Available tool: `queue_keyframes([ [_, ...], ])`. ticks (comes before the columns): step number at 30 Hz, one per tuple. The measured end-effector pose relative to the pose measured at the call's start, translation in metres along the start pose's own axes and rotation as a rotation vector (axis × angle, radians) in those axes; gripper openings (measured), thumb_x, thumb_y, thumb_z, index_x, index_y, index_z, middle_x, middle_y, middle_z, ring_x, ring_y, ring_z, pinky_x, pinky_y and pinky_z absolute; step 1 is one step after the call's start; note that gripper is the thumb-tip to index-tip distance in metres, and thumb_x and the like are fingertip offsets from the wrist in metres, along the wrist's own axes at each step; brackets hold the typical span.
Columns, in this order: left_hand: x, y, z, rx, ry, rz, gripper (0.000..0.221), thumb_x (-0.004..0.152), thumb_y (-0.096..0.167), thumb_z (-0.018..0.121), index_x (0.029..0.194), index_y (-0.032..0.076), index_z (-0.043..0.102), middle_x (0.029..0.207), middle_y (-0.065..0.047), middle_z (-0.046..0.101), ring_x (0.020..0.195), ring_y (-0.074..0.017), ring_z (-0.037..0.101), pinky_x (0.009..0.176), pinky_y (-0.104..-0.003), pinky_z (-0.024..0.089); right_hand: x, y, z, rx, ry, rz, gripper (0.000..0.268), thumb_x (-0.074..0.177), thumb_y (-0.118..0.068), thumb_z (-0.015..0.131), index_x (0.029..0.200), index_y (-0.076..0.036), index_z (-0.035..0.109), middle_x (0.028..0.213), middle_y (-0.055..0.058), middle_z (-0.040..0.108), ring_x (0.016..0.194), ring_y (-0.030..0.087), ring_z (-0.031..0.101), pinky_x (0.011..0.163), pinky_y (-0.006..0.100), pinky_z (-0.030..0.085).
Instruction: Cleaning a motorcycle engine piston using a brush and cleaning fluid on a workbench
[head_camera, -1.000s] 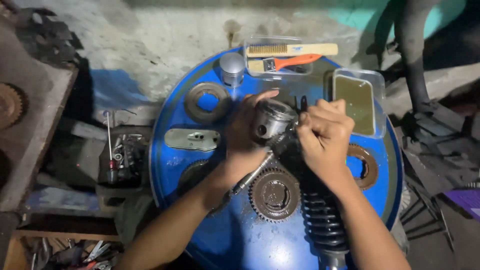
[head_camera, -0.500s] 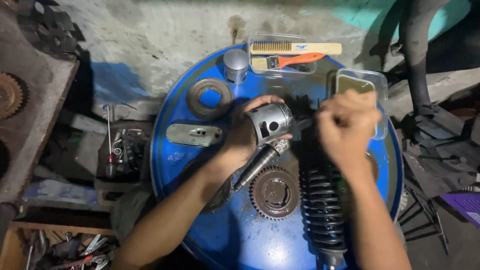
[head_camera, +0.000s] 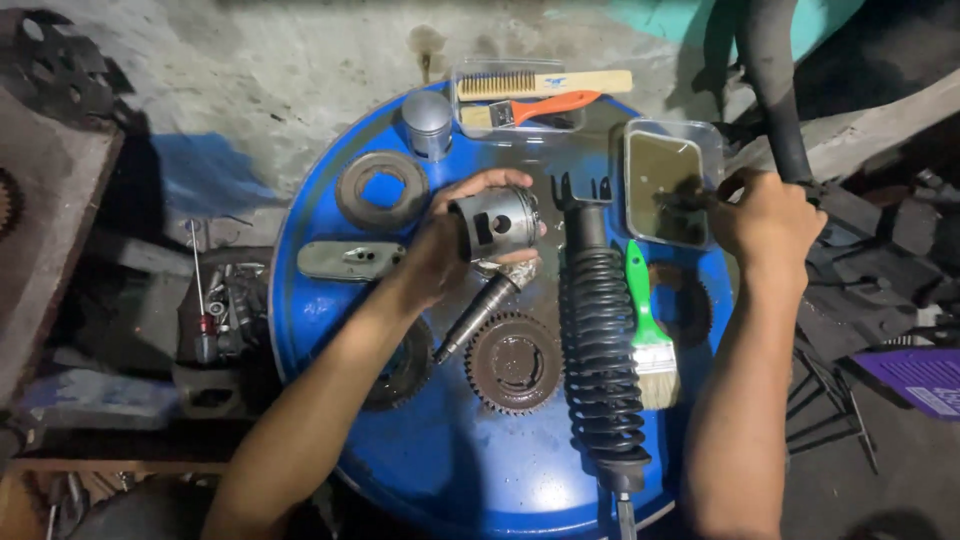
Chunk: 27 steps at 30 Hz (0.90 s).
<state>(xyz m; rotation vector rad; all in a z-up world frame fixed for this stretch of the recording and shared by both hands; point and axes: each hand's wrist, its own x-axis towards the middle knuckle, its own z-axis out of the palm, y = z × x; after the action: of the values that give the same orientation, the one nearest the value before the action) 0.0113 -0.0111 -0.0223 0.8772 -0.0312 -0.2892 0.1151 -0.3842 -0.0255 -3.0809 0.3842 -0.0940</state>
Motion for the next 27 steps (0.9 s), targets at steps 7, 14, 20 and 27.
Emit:
queue_keyframes([
  [7, -0.005, 0.006, -0.012, 0.065, -0.288, 0.208, 0.118, 0.069, 0.092, 0.087, 0.142, 0.003, 0.062, 0.13, -0.019, 0.067, 0.118, -0.0386, 0.078, 0.097, -0.062, 0.071, 0.0, -0.004, -0.006, 0.023, -0.012, -0.017, 0.039, 0.101, -0.06, 0.074, 0.121, -0.029, 0.087, 0.115, 0.03, 0.082, 0.112, 0.059, 0.073, 0.107, 0.066, 0.042],
  [14, -0.016, 0.012, -0.004, 0.113, -0.307, 0.241, 0.111, 0.082, 0.091, 0.08, 0.145, 0.001, 0.061, 0.136, -0.018, 0.068, 0.126, -0.0388, 0.076, 0.106, -0.069, 0.066, 0.003, -0.004, 0.005, -0.007, 0.53, -0.196, 0.029, 0.106, -0.051, 0.085, 0.109, -0.022, 0.086, 0.093, 0.017, 0.085, 0.091, 0.049, 0.078, 0.095, 0.063, 0.043],
  [20, -0.009, 0.002, -0.003, 0.743, -0.008, 0.707, 0.06, 0.074, 0.028, 0.103, 0.125, 0.011, 0.076, 0.125, -0.007, 0.08, 0.113, -0.0184, 0.077, 0.098, -0.031, 0.063, -0.002, -0.017, 0.004, -0.046, 0.83, -0.396, 0.029, 0.113, -0.04, 0.086, 0.098, -0.016, 0.078, 0.092, 0.004, 0.077, 0.089, 0.032, 0.07, 0.088, 0.047, 0.038],
  [27, -0.015, 0.008, 0.009, 0.843, 0.022, 1.012, 0.068, 0.087, 0.064, 0.081, 0.123, 0.006, 0.072, 0.12, -0.009, 0.079, 0.11, -0.0252, 0.08, 0.1, -0.036, 0.063, -0.006, -0.019, -0.015, 0.18, 0.91, -0.557, 0.039, 0.123, -0.042, 0.093, 0.099, -0.016, 0.077, 0.094, 0.003, 0.074, 0.089, 0.034, 0.069, 0.081, 0.046, 0.034],
])
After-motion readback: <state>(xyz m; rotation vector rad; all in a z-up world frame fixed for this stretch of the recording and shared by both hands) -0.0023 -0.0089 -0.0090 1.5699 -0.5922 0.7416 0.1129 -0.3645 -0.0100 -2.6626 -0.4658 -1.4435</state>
